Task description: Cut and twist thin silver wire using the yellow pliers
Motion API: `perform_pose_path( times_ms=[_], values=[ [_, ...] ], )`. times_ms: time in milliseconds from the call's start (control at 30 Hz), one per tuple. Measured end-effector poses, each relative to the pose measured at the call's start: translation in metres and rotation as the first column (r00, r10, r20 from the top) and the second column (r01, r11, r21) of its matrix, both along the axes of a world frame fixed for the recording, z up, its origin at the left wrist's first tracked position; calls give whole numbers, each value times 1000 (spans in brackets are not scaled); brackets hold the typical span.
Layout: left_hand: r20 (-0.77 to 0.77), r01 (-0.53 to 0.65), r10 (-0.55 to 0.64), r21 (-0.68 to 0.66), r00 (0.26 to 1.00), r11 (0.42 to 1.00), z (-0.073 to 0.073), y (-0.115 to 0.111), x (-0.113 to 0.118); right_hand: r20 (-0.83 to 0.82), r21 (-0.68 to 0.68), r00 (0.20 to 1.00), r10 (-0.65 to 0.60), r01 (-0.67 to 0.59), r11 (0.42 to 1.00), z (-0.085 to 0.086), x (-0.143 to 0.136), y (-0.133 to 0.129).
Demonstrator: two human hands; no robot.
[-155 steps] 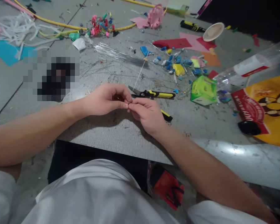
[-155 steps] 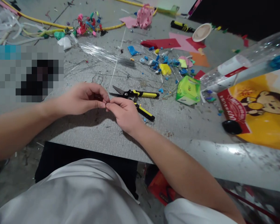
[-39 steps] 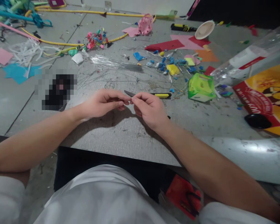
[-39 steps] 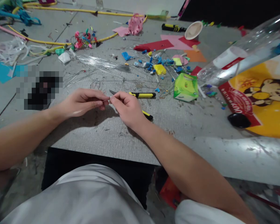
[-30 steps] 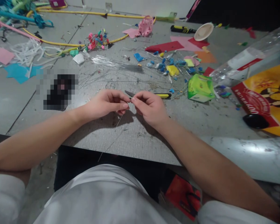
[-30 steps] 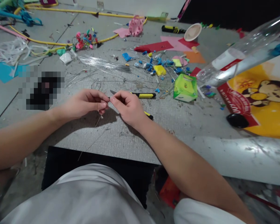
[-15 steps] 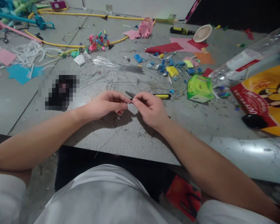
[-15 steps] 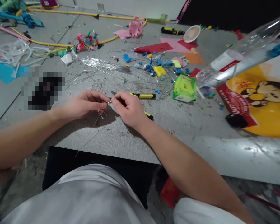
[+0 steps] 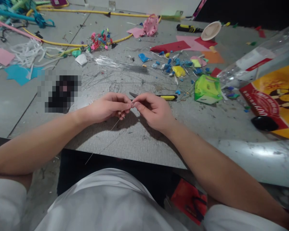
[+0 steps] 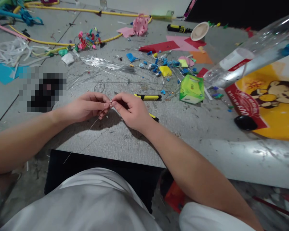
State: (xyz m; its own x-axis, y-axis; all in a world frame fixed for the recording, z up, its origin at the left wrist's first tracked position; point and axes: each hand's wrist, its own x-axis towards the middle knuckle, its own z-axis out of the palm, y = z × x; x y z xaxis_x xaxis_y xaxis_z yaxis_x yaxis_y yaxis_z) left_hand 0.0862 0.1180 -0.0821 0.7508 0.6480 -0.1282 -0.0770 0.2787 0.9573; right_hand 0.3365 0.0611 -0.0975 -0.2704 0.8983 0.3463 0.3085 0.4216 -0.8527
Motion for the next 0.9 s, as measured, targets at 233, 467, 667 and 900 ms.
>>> perform_pose_path(
  times_ms=[233, 467, 667, 900],
  values=[
    [5, 32, -32, 2, 999, 999, 0, 2, 0, 77, 145, 996, -49, 38, 989, 0, 2, -1],
    [-23, -77, 80, 118, 997, 990, -13, 3, -1, 20, 97, 999, -48, 46, 994, -4, -4, -9],
    [-28, -29, 32, 101, 999, 994, -14, 0, -1, -56, 72, 998, -24, 28, 997, -9, -8, -13],
    [-18, -9, 10, 52, 1000, 999, -13, -5, 1, -87, -55, 995, -43, 38, 998, -18, -12, -20]
  ],
)
